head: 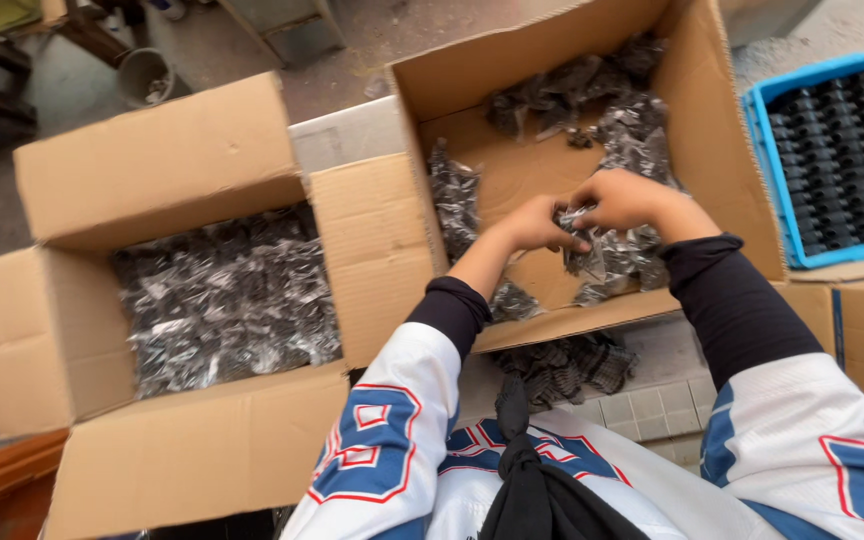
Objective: The person repeatedly picks up small plastic-wrapped items from a cardboard box and transfers them into an adjacent empty cardboard box. The person arranges the items inside the second box as they are placed.
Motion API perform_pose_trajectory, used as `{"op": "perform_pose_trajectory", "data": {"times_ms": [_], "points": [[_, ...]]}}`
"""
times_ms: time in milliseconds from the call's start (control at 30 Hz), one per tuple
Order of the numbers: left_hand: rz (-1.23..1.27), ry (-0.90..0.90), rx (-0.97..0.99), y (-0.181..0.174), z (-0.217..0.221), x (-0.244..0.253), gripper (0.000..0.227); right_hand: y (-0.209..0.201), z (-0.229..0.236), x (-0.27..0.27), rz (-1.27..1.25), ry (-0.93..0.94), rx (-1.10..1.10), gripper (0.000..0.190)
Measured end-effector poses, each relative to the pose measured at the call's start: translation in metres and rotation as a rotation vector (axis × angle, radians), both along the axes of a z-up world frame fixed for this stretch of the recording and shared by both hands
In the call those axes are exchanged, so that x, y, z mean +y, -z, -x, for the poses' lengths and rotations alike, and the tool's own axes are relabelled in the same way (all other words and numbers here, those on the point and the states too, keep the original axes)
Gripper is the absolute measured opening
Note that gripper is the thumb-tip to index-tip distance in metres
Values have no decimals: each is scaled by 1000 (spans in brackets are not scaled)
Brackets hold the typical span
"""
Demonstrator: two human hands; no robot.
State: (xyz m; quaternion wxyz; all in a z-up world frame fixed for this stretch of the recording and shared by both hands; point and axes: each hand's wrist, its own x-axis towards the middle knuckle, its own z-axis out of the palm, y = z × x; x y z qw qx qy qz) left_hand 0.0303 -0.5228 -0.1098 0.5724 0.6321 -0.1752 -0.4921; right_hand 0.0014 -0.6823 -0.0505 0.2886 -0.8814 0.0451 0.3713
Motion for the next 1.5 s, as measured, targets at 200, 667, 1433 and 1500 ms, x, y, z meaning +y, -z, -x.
{"op": "perform_pose_trajectory", "data": {"times_ms": [200,667,1433,1500], "points": [[94,-49,-81,-61,-27,124,61,-62,-21,79,-621,293,-243,15],[-795,-1,-491,-81,25,517,58,7,-22,505,-163,-538,-259,51],[-908,405,-742,-23,43,663,34,74,-11,653,-237,-481,26,37],[-956,413,-818,-18,41,661,25,74,-5,649,-412,-182,266,40]]}}
